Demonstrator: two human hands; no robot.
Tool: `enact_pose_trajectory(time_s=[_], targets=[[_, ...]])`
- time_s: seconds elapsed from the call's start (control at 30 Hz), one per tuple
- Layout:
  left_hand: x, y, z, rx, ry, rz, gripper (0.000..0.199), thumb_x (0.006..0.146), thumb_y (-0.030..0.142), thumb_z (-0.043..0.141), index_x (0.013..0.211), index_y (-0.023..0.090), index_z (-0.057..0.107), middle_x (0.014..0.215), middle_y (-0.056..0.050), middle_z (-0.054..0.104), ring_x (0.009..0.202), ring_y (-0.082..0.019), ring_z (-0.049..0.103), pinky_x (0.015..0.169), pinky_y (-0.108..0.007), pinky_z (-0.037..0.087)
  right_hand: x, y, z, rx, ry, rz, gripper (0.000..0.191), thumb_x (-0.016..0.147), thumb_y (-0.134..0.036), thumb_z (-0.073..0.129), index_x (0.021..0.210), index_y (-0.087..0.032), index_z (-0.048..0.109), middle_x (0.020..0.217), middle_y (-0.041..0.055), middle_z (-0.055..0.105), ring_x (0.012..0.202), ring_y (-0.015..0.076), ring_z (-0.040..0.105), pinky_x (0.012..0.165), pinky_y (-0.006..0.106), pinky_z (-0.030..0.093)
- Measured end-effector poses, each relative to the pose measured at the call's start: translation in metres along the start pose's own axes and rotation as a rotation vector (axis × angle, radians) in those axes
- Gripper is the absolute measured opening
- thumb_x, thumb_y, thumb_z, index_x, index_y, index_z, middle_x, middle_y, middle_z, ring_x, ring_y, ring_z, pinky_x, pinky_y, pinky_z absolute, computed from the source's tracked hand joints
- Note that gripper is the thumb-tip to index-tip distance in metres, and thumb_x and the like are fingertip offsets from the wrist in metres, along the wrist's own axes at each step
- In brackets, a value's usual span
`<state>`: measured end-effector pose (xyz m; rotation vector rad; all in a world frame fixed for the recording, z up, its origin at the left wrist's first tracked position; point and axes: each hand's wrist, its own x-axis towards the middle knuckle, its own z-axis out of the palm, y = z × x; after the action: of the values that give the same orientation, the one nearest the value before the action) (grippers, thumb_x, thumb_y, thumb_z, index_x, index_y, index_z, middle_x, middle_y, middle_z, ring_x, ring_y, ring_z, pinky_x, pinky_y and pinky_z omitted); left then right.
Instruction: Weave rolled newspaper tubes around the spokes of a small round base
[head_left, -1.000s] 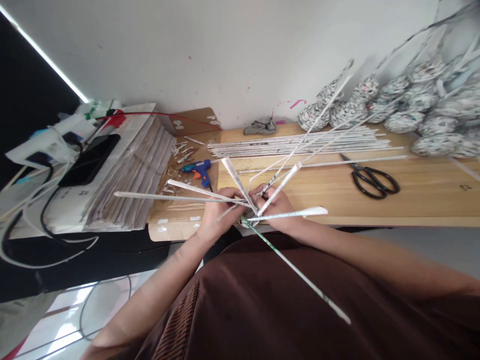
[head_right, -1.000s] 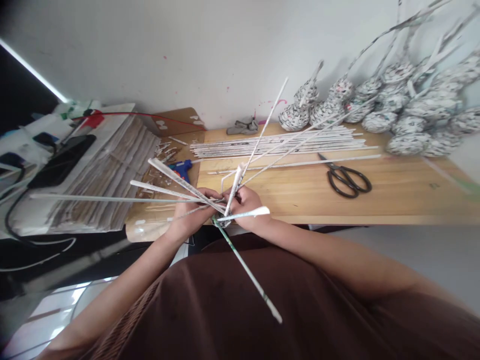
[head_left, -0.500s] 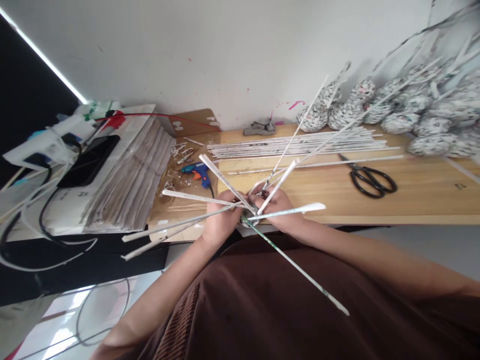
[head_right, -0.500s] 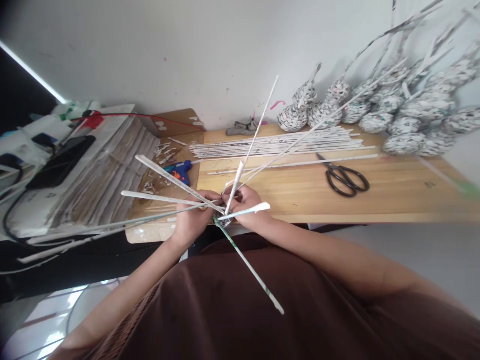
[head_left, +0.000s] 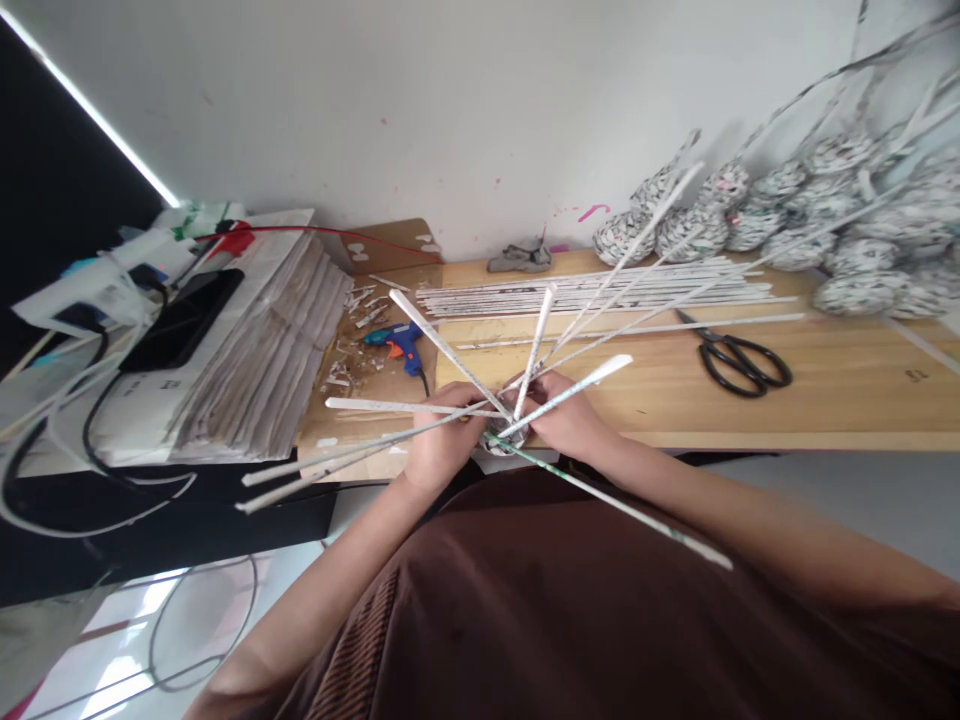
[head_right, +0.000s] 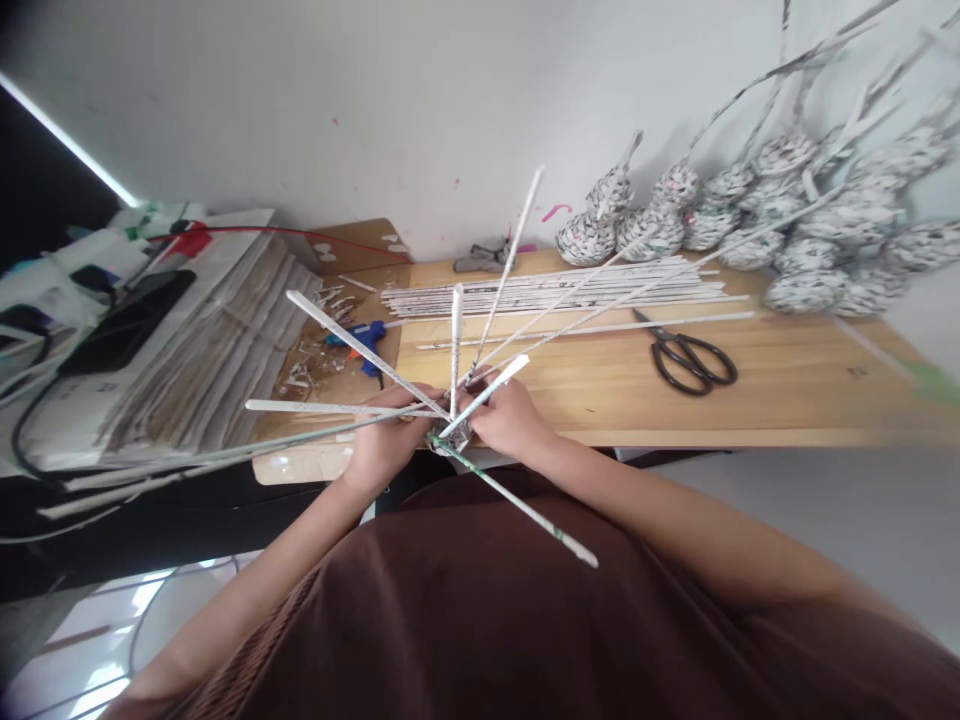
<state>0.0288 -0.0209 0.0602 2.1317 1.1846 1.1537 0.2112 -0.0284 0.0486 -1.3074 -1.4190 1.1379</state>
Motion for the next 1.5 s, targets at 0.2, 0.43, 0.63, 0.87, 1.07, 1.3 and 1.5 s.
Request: enact_pose_trajectory(time_s=[0.2,0.43,0.63,0.87,1.07,1.3,1.5], targets=[[0.000,0.004,0.004,0.019,0.009,0.028,0.007,0.084,0.014,0.070,0.083,0.019,0.076,0.083,-0.005,0.078,0.078,-0.018,0.072,0.075,-0.028,0.056,0.001,-0.002,-0.021,-0.211,0.119,0.033,0.023,0.082,-0.037,0.071,0.067,-0.020,0.071,0.065,0.0028,0.071,0.062,0.0183,0.065,0.056,0.028,0.049],[0.000,0.009,0.006,0.025,0.018,0.016,0.008,0.084,0.013,0.070,0.082,0.020,0.074,0.081,-0.004,0.075,0.077,-0.016,0.069,0.075,-0.027,0.056,0.000,-0.025,-0.028,0.047,0.104,0.150,0.041,0.075,-0.059,0.073,0.070,-0.019,0.066,0.050,-0.0028,0.056,0.038,0.0102,0.047,0.037,0.025,0.035],[-0.001,0.008,0.008,0.050,0.032,-0.008,0.010,0.081,0.011,0.069,0.080,0.021,0.072,0.078,-0.003,0.073,0.075,-0.016,0.068,0.074,-0.026,0.055,0.001,-0.026,-0.029,0.246,0.114,0.026,0.062,0.069,-0.079,0.069,0.088,-0.020,0.072,0.065,0.0015,0.065,0.051,0.0128,0.057,0.044,0.025,0.042],[0.000,0.005,0.012,0.035,0.059,-0.004,0.012,0.081,0.010,0.069,0.083,0.021,0.073,0.081,-0.003,0.073,0.078,-0.017,0.068,0.076,-0.027,0.055,-0.009,-0.013,-0.023,0.194,0.008,0.090,0.044,0.083,-0.064,0.065,0.089,-0.021,0.074,0.085,0.0049,0.075,0.075,0.0200,0.070,0.070,0.032,0.057],[0.003,0.002,0.014,0.033,0.062,-0.003,0.010,0.081,0.012,0.069,0.079,0.021,0.072,0.079,-0.003,0.072,0.077,-0.017,0.068,0.075,-0.027,0.055,-0.016,-0.001,-0.021,0.033,-0.028,-0.070,0.013,0.083,-0.032,0.071,0.093,-0.025,0.076,0.101,0.0045,0.076,0.094,0.0236,0.071,0.091,0.041,0.056],[0.004,-0.006,0.014,0.098,0.091,0.020,0.008,0.078,0.014,0.073,0.079,0.021,0.072,0.076,-0.001,0.070,0.074,-0.016,0.066,0.073,-0.026,0.055,-0.016,0.012,-0.009,0.161,-0.021,-0.096,0.017,0.081,-0.030,0.074,0.097,-0.024,0.074,0.106,0.0069,0.075,0.094,0.0229,0.071,0.090,0.041,0.058],[0.004,-0.004,0.010,0.007,0.058,-0.017,0.007,0.082,0.016,0.070,0.084,0.021,0.075,0.085,-0.004,0.073,0.080,-0.017,0.069,0.075,-0.026,0.055,-0.012,0.003,-0.013,0.188,-0.051,-0.036,0.028,0.080,-0.043,0.074,0.097,-0.021,0.075,0.095,0.0075,0.076,0.086,0.0224,0.070,0.080,0.039,0.058]])
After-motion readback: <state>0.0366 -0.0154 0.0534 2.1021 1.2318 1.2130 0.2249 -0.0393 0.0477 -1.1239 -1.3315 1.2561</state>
